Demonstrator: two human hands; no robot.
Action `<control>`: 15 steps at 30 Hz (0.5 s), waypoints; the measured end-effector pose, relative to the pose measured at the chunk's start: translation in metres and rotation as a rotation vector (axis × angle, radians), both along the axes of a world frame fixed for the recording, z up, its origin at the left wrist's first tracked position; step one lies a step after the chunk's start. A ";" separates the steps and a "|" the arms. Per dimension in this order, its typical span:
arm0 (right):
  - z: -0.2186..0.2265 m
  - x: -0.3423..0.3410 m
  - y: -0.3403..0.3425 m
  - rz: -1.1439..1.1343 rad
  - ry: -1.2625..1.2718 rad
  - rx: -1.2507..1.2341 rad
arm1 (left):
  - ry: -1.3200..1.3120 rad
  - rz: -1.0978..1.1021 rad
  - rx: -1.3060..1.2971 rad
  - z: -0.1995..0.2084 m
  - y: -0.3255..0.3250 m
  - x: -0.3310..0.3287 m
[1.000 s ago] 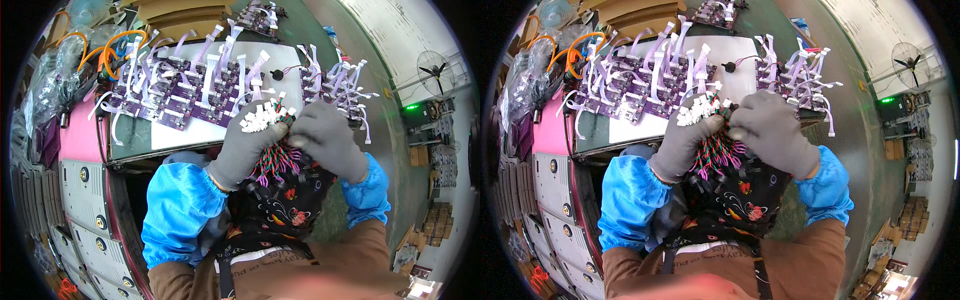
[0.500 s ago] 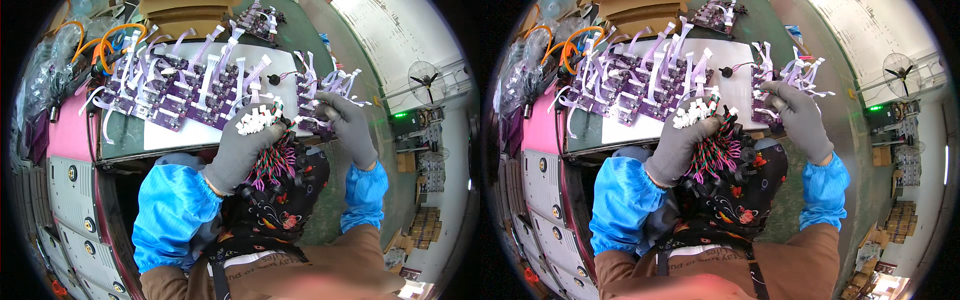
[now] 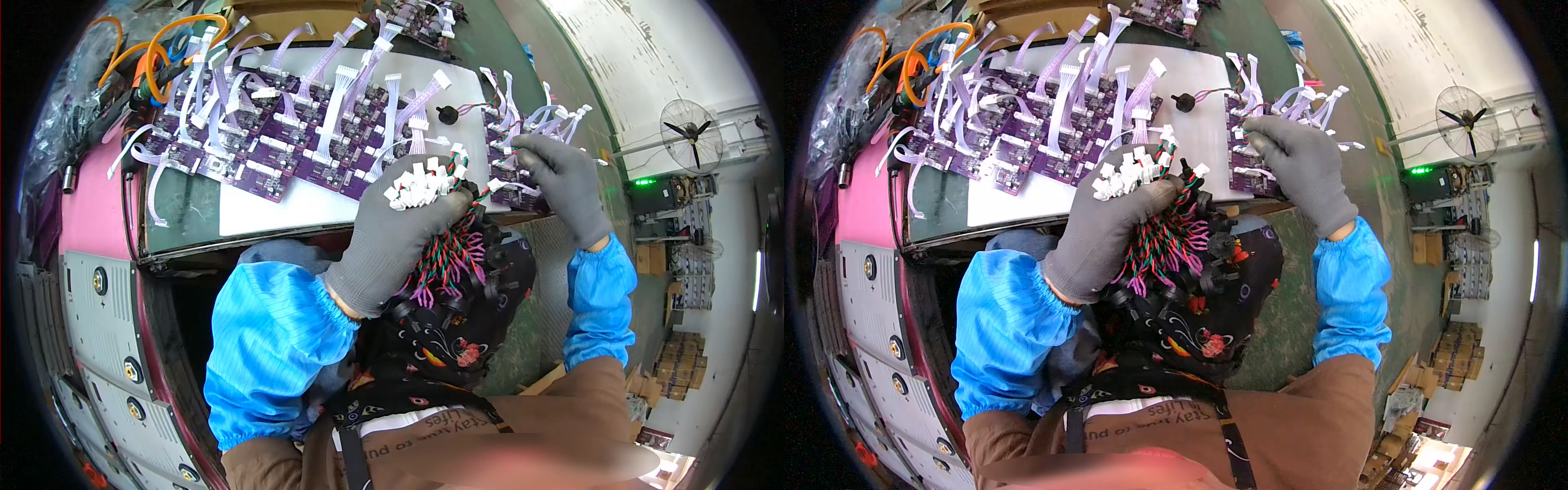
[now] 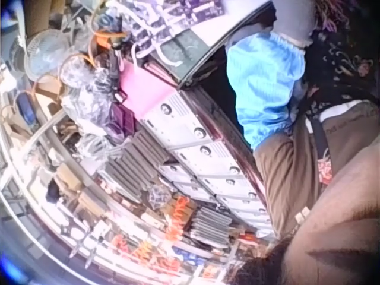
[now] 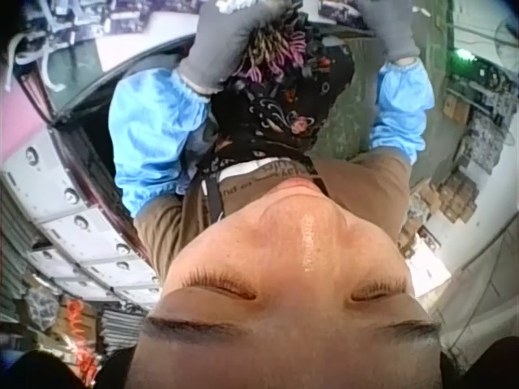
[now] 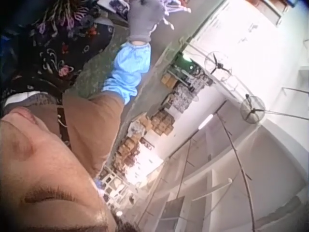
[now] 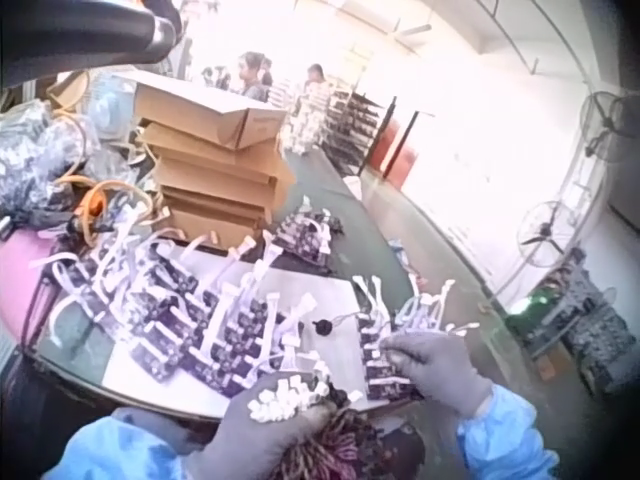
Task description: The person connects wire harnesses to printed circuit boards by hand.
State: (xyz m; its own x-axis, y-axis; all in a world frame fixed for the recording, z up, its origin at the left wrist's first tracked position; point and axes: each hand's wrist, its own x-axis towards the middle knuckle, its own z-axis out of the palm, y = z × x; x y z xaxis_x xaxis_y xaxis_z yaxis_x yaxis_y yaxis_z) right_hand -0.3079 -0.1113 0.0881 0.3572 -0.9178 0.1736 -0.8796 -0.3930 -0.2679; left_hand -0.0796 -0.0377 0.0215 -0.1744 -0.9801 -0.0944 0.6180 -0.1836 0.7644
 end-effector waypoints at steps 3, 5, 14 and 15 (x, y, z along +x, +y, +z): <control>-0.001 -0.005 -0.009 0.105 0.136 -0.076 | 0.035 -0.002 -0.001 -0.003 0.001 -0.002; -0.007 -0.011 -0.017 0.186 0.208 -0.128 | 0.007 0.002 -0.019 -0.003 0.000 -0.003; -0.017 -0.014 -0.008 0.269 0.506 -0.142 | -0.004 0.006 -0.016 -0.003 0.001 -0.003; -0.018 -0.014 -0.007 0.267 0.506 -0.139 | 0.003 0.001 -0.022 -0.002 0.001 -0.003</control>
State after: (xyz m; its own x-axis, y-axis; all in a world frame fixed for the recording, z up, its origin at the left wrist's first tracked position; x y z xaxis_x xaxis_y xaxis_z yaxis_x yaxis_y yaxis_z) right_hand -0.3221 -0.1187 0.0706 0.6429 -0.7652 0.0338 -0.7502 -0.6202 0.2293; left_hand -0.0824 -0.0367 0.0191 -0.1736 -0.9822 -0.0723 0.6207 -0.1661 0.7662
